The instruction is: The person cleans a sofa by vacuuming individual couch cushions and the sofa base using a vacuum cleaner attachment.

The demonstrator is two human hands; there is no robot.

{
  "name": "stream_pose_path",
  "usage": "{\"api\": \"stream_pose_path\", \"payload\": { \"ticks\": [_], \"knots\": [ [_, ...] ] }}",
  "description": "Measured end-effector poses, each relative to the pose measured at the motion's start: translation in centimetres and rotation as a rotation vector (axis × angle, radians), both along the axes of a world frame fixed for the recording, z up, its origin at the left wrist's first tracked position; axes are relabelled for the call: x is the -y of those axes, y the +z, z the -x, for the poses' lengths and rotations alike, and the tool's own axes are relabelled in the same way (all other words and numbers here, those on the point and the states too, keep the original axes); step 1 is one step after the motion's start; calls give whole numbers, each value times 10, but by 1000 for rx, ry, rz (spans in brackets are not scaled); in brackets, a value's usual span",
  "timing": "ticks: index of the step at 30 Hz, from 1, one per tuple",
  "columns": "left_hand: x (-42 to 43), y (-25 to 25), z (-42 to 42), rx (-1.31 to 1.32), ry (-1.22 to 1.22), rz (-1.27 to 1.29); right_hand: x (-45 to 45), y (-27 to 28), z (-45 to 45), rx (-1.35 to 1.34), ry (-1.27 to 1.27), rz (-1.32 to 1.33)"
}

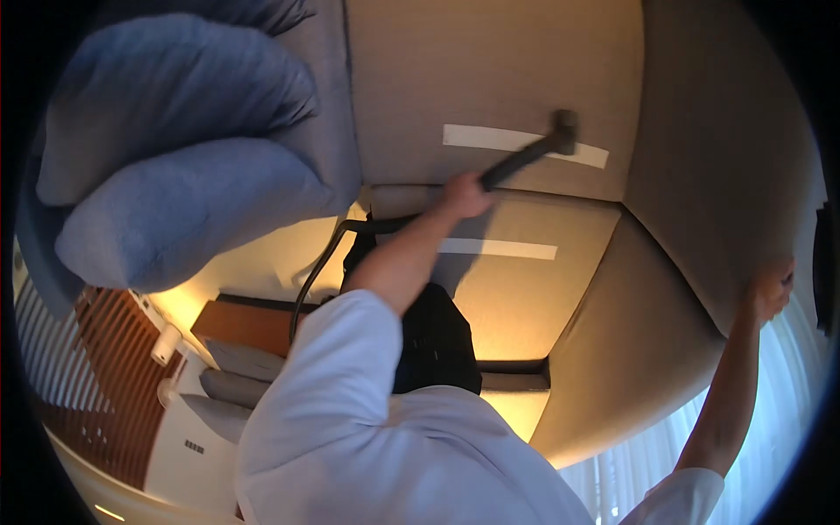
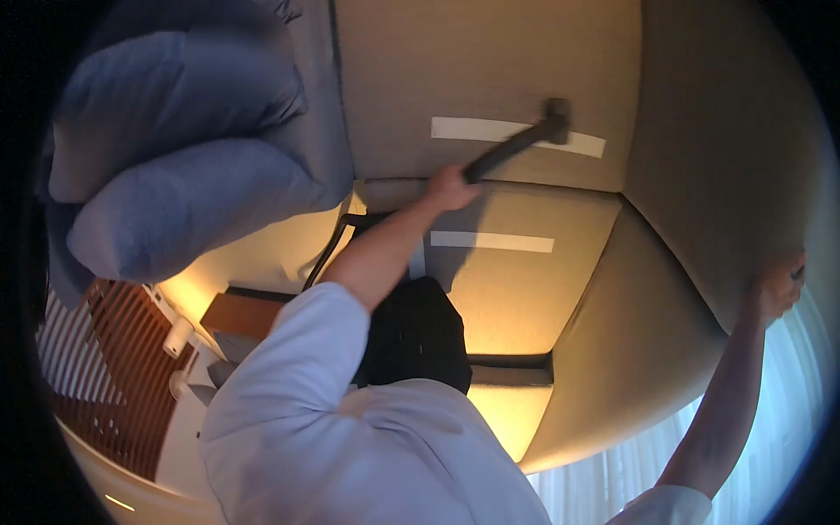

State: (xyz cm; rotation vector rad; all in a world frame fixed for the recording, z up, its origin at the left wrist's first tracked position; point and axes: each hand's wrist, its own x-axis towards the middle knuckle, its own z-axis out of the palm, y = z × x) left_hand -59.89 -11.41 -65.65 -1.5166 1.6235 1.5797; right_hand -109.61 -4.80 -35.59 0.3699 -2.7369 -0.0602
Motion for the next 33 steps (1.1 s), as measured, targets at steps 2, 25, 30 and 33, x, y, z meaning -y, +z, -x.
{"api": "stream_pose_path", "payload": {
  "ticks": [2, 25, 30, 33],
  "knots": [
    [-13, -19, 56, -57, -49, 141, 3, 0, -3, 15, -18, -11],
    [194, -40, -26, 140, 1006, 403, 16, 12, -14, 59, -22, 24],
    [273, -16, -20, 196, 852, 543, -21, -1, 31, 12, 113, 21],
    [207, 6, -66, 233, 780, 216, -18, 2, 31, -34, 108, 18]
  ]
}}
